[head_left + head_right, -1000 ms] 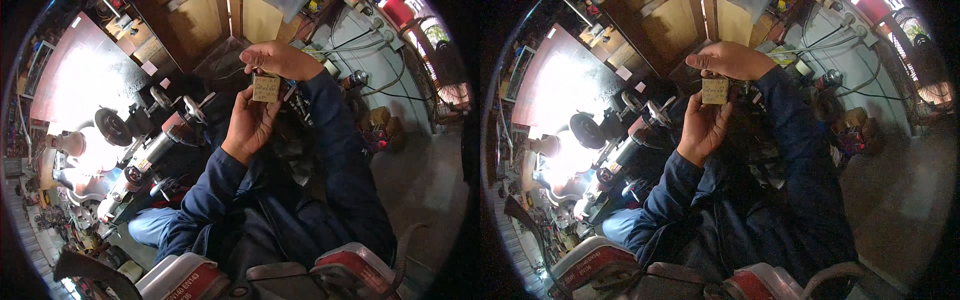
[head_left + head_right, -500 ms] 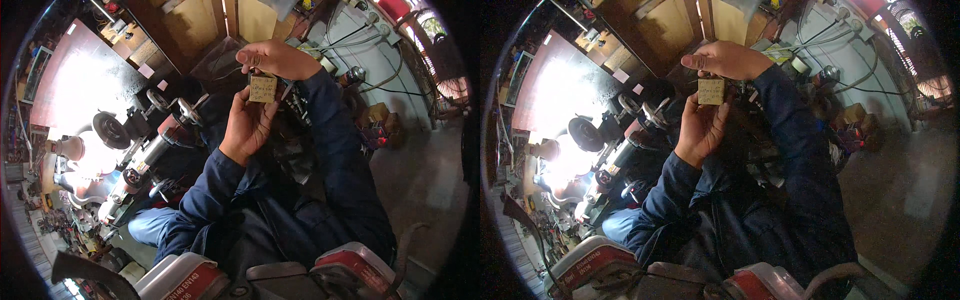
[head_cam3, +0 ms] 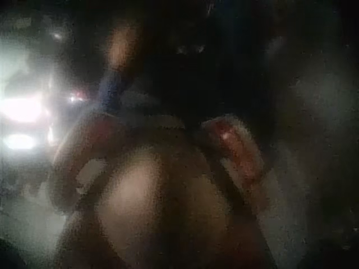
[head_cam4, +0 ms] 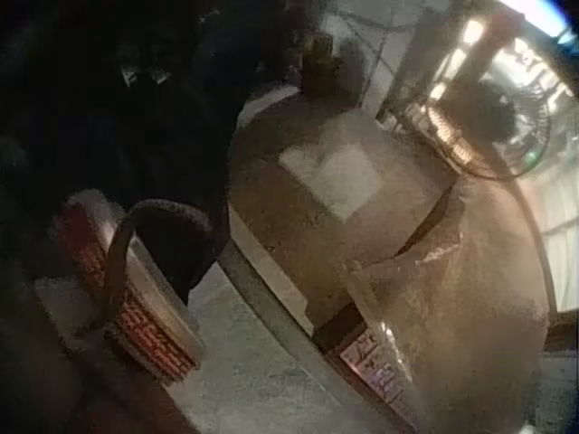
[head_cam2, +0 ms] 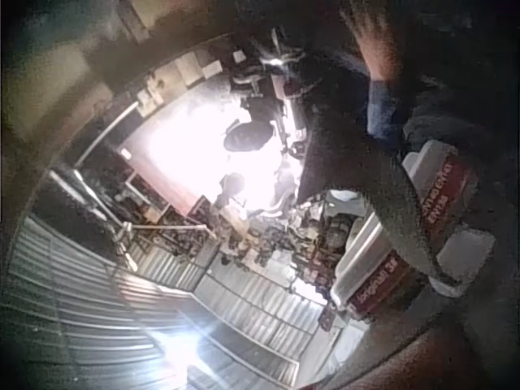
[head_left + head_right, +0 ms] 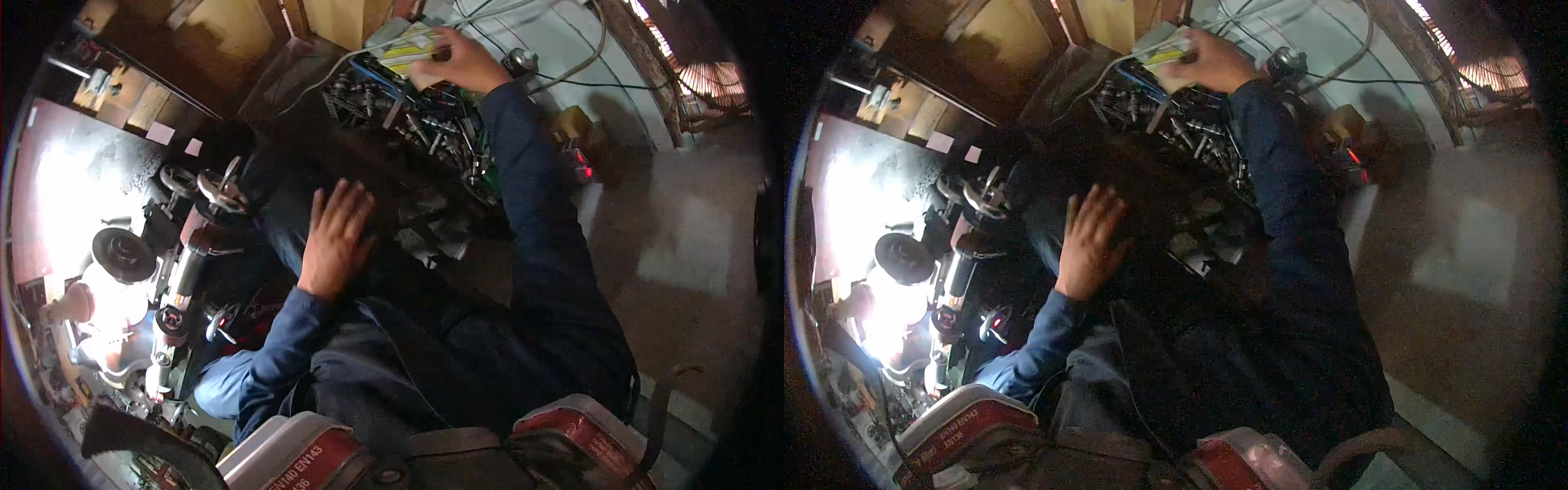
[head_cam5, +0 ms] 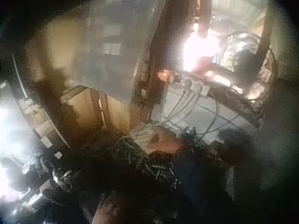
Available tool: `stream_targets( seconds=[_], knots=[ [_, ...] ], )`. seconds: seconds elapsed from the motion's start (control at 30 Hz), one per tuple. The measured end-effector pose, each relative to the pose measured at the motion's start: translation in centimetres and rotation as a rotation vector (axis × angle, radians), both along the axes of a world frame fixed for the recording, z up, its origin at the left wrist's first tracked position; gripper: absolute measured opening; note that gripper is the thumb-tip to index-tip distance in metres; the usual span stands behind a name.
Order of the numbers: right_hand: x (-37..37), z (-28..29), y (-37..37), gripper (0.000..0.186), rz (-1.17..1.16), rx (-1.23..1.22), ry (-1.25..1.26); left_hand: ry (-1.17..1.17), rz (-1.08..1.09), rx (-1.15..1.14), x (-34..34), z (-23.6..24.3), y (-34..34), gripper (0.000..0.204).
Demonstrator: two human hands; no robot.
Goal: The person sharpens a metal tool by placing it against a rotating grinding wheel on a lathe-like machine, turning the tool and adjusting its position against the wheel while seated on the floor.
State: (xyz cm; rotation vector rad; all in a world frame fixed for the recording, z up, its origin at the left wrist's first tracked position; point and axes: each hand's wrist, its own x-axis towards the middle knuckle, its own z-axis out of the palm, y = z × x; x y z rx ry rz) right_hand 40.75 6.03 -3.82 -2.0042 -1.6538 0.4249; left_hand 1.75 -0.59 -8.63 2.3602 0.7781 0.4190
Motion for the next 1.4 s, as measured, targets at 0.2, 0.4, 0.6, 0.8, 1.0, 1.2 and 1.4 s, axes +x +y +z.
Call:
stream_targets(
  seconds=[0.2,0.4,0.6,0.8,1.0,1.2,1.4],
  knots=[
    [7.6,-7.7,-4.1,0.090,-0.343,-0.079,-0.267,0.245,-0.063,0.264,-5.4,-1.6,-2.5,0.059],
    [9.8,-13.5,-5.8,0.078,-0.175,0.101,-0.259,-0.099,0.284,0.276,-9.2,-7.6,-3.4,0.109],
    [12.1,-13.0,-10.0,0.059,-0.398,0.362,-0.298,-0.305,0.485,-0.719,-16.6,-18.7,-4.5,0.094],
    [10.4,-11.1,-14.9,0.031,-0.461,0.127,0.108,0.129,0.656,-0.291,-22.2,-22.2,-4.5,0.031],
    [6.8,-14.5,-16.0,0.042,-0.209,-0.438,0.015,0.009,0.576,-0.106,-13.4,-13.4,-3.7,0.037],
    [2.3,-14.8,-14.2,0.076,-0.052,-0.625,-0.289,0.029,0.569,-0.059,-15.1,-15.0,-3.6,0.035],
    [2.2,-15.7,-14.2,0.090,-0.027,-0.621,-0.377,0.129,0.578,-0.082,-15.8,-15.3,-3.5,0.043]
  ],
)
